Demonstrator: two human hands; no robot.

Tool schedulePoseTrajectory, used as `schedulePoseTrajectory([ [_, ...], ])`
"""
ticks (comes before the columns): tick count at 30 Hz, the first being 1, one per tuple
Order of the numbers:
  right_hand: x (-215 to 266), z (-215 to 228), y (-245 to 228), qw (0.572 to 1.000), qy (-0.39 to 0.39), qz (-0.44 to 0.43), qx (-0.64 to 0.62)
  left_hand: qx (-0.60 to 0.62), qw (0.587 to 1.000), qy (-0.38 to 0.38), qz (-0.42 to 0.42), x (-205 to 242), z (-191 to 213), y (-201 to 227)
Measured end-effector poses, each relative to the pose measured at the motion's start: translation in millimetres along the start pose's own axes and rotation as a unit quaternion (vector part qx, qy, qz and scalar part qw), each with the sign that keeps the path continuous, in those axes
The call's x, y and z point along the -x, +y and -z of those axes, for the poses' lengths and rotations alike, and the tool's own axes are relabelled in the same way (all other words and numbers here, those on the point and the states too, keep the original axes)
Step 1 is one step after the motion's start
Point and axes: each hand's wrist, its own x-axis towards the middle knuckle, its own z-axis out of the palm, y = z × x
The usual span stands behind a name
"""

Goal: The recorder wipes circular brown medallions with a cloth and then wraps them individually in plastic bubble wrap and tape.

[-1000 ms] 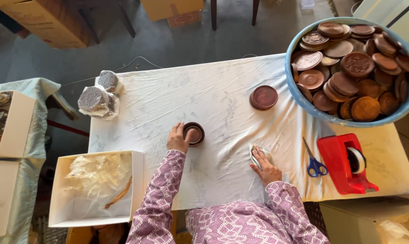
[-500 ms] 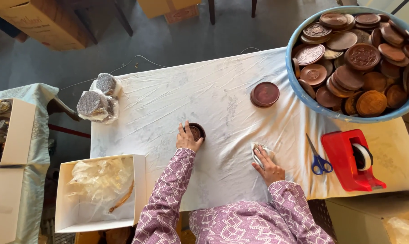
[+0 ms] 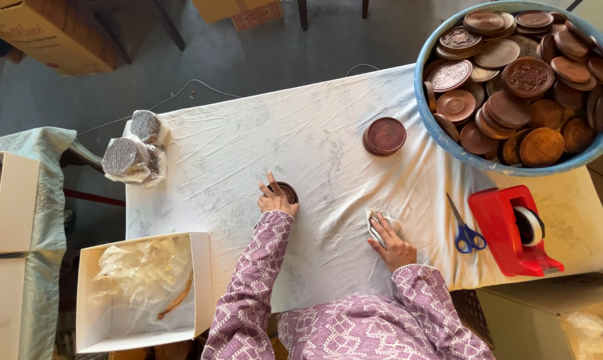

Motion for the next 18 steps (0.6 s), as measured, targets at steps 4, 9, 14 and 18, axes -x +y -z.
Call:
schedulePoseTrajectory([
  [4,-1,-3,1,1.0,0.017,0.008,0.0,0.053,0.998,-0.021,0.018,-2,0,-3],
  [9,-1,-10,5,1.0,0.002,-0.001,0.009,-0.01,0.999,-0.027,0.014,3,4,-9],
  [14,-1,-6,4,1.0,0.013,0.01,0.004,0.09,0.964,0.245,-0.041,48,-14,-33],
  [18,-7,-8,9,1.0,-0.012,0.008,-0.004,0.291,0.911,0.273,-0.102,129,-27,-55],
])
